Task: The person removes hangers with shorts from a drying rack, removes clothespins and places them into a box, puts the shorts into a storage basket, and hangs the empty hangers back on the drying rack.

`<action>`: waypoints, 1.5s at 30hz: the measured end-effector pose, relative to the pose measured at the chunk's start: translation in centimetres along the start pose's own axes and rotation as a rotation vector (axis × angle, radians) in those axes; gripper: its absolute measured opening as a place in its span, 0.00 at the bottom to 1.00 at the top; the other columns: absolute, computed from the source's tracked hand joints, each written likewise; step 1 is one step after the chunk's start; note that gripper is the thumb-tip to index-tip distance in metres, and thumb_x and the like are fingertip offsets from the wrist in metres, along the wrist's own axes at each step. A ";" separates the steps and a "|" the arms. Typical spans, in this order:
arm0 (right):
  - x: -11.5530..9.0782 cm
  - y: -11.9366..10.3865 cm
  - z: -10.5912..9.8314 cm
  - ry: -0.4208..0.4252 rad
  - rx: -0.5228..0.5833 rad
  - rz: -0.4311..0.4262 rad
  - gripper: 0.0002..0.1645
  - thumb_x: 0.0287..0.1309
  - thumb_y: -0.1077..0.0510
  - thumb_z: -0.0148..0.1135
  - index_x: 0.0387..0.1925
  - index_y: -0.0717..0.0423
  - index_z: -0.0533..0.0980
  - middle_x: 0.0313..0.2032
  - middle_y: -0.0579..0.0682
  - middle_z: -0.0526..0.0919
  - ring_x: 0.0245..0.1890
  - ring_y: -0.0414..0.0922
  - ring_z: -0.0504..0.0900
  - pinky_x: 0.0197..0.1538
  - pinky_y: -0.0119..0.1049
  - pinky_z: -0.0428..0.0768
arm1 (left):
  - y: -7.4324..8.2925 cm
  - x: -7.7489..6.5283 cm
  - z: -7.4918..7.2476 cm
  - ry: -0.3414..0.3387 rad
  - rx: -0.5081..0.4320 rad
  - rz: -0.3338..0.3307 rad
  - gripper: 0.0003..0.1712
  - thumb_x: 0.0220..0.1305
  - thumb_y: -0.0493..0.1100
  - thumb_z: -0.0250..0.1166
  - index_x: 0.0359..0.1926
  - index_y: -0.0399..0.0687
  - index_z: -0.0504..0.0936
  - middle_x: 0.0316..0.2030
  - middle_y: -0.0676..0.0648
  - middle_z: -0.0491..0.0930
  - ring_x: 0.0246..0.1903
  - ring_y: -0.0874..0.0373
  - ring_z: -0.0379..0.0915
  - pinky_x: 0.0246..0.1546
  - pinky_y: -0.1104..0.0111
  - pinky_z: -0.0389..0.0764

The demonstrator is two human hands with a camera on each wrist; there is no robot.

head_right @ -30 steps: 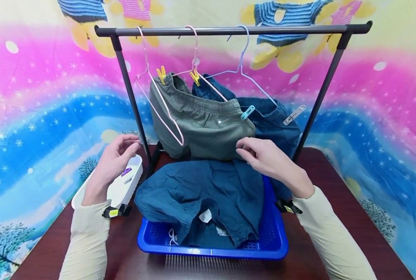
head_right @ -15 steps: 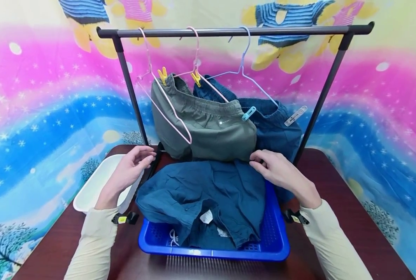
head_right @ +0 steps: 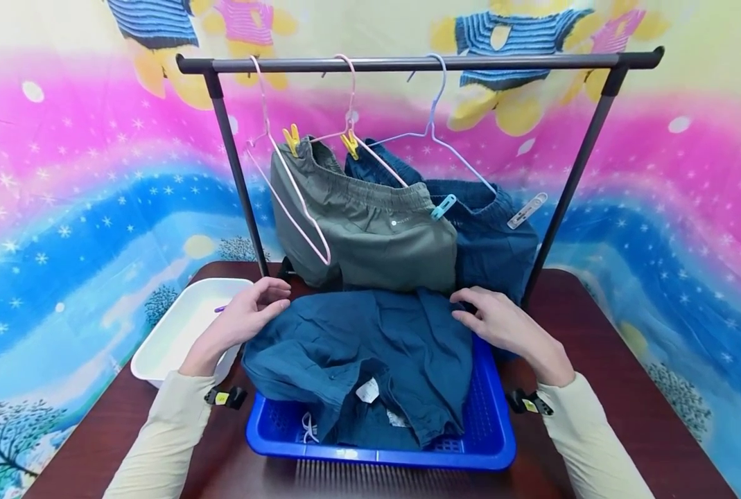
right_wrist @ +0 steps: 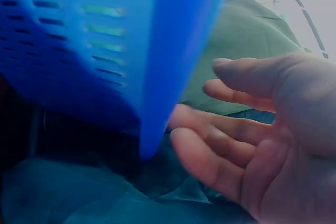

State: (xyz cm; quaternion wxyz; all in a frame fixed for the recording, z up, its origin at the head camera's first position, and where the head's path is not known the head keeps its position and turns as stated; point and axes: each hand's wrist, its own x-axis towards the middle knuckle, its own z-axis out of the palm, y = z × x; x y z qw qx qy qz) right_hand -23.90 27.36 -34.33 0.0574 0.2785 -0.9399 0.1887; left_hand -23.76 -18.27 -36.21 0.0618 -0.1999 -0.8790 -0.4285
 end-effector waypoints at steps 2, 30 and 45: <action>-0.2 0.1 0.1 -0.008 -0.019 -0.007 0.18 0.67 0.53 0.60 0.55 0.55 0.77 0.50 0.55 0.83 0.36 0.40 0.83 0.44 0.43 0.81 | -0.4 -0.1 0.2 -0.014 0.007 -0.007 0.18 0.70 0.45 0.60 0.58 0.46 0.74 0.54 0.38 0.80 0.53 0.46 0.78 0.54 0.51 0.78; -0.2 1.0 1.5 0.006 0.016 0.027 0.17 0.64 0.58 0.62 0.54 0.54 0.76 0.37 0.45 0.85 0.31 0.35 0.79 0.36 0.32 0.77 | -0.8 -0.1 0.5 -0.121 0.115 -0.198 0.22 0.67 0.47 0.64 0.57 0.41 0.75 0.37 0.45 0.82 0.35 0.55 0.75 0.44 0.61 0.76; 0.2 0.9 2.1 0.000 -0.011 0.039 0.16 0.61 0.60 0.63 0.50 0.61 0.80 0.28 0.41 0.83 0.26 0.34 0.76 0.33 0.31 0.75 | -1.3 0.0 0.8 -0.161 0.146 -0.242 0.25 0.67 0.50 0.64 0.59 0.43 0.73 0.36 0.45 0.82 0.35 0.56 0.77 0.43 0.60 0.78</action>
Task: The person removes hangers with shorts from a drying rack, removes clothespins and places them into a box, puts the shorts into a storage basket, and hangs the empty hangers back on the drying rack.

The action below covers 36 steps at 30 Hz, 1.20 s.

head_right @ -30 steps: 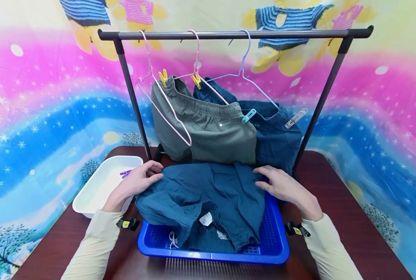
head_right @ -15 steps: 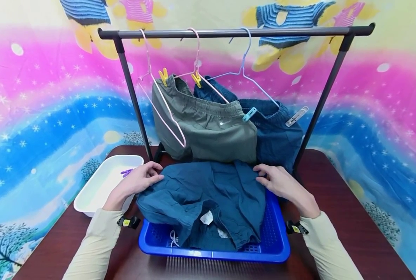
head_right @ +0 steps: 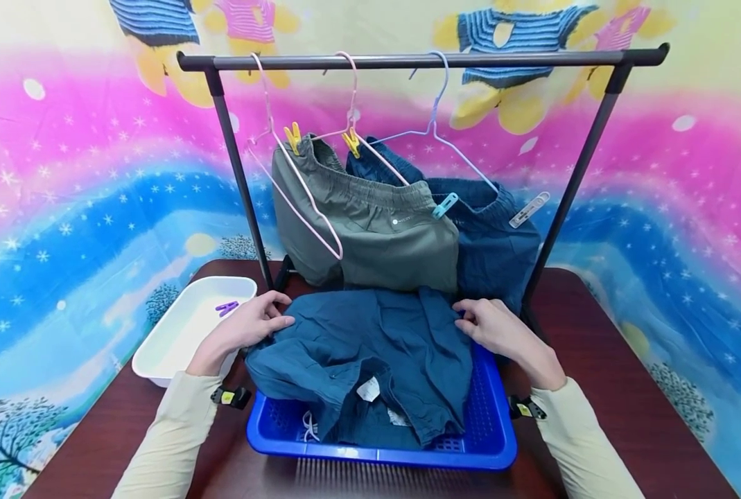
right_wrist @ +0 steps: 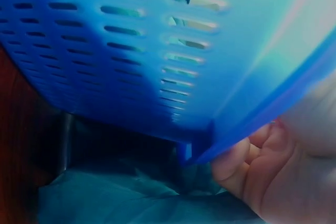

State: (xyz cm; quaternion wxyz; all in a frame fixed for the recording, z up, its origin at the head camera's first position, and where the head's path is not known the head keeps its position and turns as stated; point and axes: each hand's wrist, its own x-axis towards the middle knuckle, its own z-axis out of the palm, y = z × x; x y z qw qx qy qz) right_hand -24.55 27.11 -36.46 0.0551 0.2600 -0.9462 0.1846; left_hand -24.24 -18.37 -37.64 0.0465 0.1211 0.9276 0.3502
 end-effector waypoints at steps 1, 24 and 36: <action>0.0 0.0 0.1 0.011 0.000 -0.001 0.13 0.61 0.60 0.64 0.47 0.59 0.81 0.29 0.42 0.84 0.27 0.35 0.77 0.34 0.32 0.77 | 0.0 0.0 0.0 0.002 -0.003 -0.004 0.25 0.67 0.49 0.64 0.59 0.42 0.73 0.35 0.45 0.82 0.34 0.56 0.76 0.41 0.61 0.77; -0.8 -0.8 -1.3 0.184 0.252 0.084 0.05 0.71 0.54 0.53 0.40 0.50 0.74 0.34 0.52 0.84 0.27 0.38 0.83 0.31 0.32 0.75 | 1.8 -0.6 -1.3 0.132 -0.128 0.018 0.06 0.70 0.42 0.59 0.39 0.44 0.78 0.29 0.45 0.78 0.26 0.55 0.72 0.32 0.65 0.72; -2.3 -1.5 -3.6 0.369 0.282 0.071 0.04 0.70 0.58 0.54 0.40 0.53 0.74 0.30 0.51 0.84 0.26 0.32 0.81 0.23 0.31 0.73 | 2.7 -0.5 -1.6 0.140 -0.396 0.012 0.10 0.72 0.45 0.58 0.44 0.43 0.75 0.34 0.39 0.84 0.27 0.52 0.85 0.28 0.62 0.85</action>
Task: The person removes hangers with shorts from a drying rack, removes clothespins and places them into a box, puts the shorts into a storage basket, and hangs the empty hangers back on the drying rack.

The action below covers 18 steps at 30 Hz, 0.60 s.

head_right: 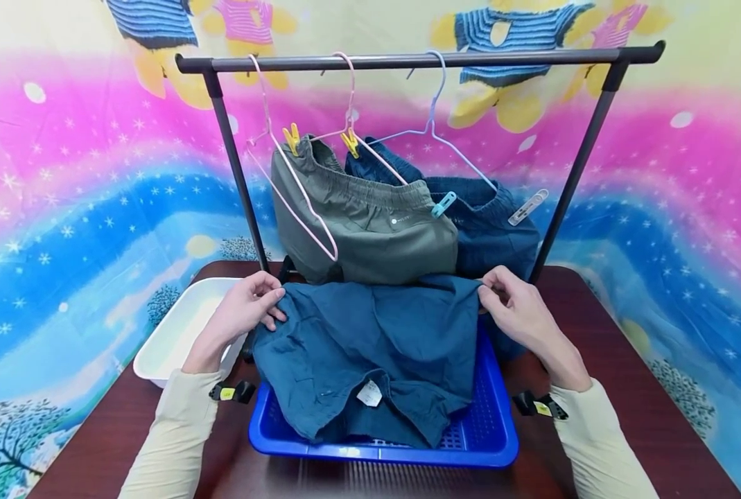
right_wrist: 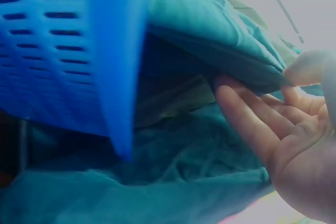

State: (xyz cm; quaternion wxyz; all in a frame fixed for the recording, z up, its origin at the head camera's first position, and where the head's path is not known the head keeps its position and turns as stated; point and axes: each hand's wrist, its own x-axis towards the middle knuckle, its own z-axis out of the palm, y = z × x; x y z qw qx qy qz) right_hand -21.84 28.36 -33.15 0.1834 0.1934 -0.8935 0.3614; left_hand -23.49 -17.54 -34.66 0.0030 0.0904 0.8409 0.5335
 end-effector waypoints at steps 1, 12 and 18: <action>-0.1 -0.1 -0.3 0.013 0.009 0.003 0.04 0.70 0.59 0.54 0.40 0.54 0.74 0.31 0.50 0.84 0.26 0.31 0.81 0.23 0.31 0.73 | 0.1 0.0 0.0 -0.004 -0.023 0.012 0.10 0.72 0.45 0.58 0.45 0.42 0.75 0.36 0.39 0.83 0.29 0.51 0.86 0.30 0.62 0.86; -1.1 -0.6 -2.9 0.073 0.001 0.015 0.05 0.70 0.61 0.52 0.43 0.57 0.74 0.32 0.32 0.76 0.31 0.22 0.80 0.35 0.20 0.73 | 0.5 -0.6 0.0 -0.095 0.000 0.210 0.07 0.70 0.41 0.60 0.44 0.43 0.77 0.39 0.39 0.83 0.36 0.52 0.86 0.44 0.64 0.85; -1.8 -1.4 -2.9 0.051 -0.012 -0.037 0.03 0.69 0.63 0.54 0.40 0.55 0.73 0.34 0.33 0.76 0.33 0.22 0.78 0.32 0.23 0.73 | 1.1 -1.3 0.1 -0.148 0.114 0.325 0.04 0.69 0.43 0.62 0.41 0.48 0.80 0.32 0.46 0.85 0.31 0.57 0.83 0.41 0.71 0.83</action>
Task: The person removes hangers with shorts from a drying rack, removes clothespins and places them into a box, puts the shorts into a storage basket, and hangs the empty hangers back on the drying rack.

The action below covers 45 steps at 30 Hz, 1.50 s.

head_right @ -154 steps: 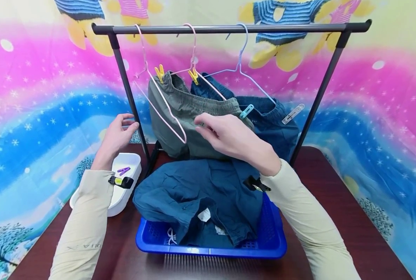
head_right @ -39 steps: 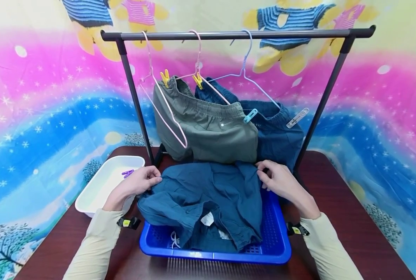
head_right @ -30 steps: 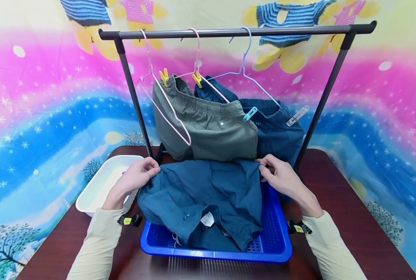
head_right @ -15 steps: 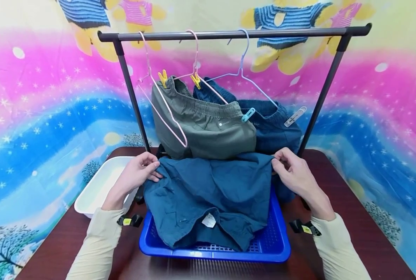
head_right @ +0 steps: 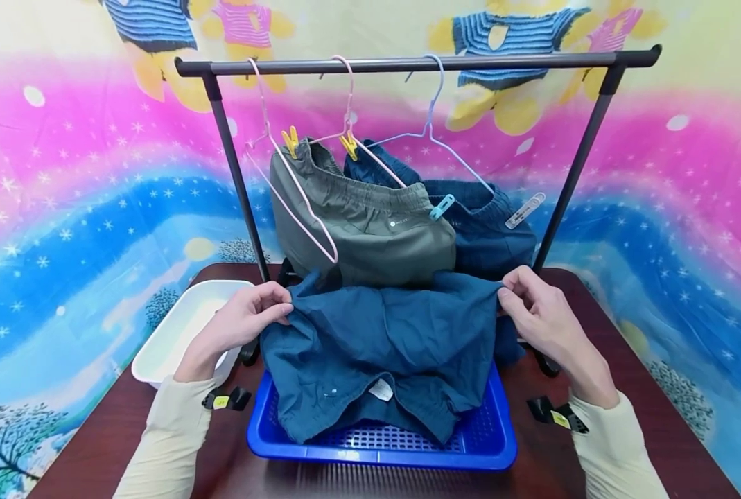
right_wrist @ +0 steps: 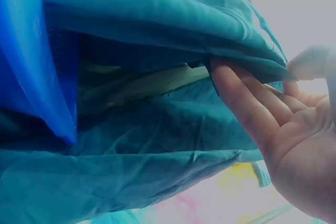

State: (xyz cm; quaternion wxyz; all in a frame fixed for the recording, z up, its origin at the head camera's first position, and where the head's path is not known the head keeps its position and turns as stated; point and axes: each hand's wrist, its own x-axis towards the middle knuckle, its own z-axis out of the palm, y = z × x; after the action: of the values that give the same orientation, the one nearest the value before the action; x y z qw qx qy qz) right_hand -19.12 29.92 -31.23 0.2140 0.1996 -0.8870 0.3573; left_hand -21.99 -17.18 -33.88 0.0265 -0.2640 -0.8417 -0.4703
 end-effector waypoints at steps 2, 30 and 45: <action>-0.2 -0.2 0.1 -0.011 -0.004 -0.012 0.03 0.68 0.64 0.54 0.40 0.55 0.73 0.34 0.33 0.77 0.33 0.22 0.79 0.33 0.22 0.73 | 0.2 -0.3 0.0 -0.022 0.047 0.017 0.04 0.69 0.44 0.62 0.40 0.50 0.81 0.31 0.48 0.83 0.30 0.58 0.79 0.37 0.72 0.79; -3.3 -2.2 1.3 -0.225 0.015 -0.283 0.21 0.56 0.73 0.62 0.36 0.42 0.72 0.24 0.32 0.74 0.22 0.28 0.72 0.23 0.21 0.67 | 4.9 -4.4 1.0 -0.348 0.228 0.218 0.03 0.69 0.49 0.61 0.41 0.61 0.80 0.35 0.62 0.80 0.34 0.70 0.73 0.38 0.74 0.79; -4.8 -3.6 -0.2 -0.483 0.075 -0.379 0.21 0.62 0.71 0.59 0.39 0.38 0.71 0.20 0.33 0.65 0.20 0.21 0.61 0.24 0.19 0.64 | 6.8 -6.3 0.5 -0.527 0.153 0.416 0.03 0.73 0.45 0.57 0.40 0.56 0.77 0.31 0.56 0.78 0.30 0.73 0.70 0.34 0.80 0.75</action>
State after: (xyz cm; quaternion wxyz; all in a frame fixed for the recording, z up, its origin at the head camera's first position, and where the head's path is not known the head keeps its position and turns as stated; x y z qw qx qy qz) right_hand -13.28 28.63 -31.59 0.0525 0.4484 -0.8453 0.2858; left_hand -13.28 -16.52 -30.71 -0.0768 -0.5397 -0.7805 -0.3059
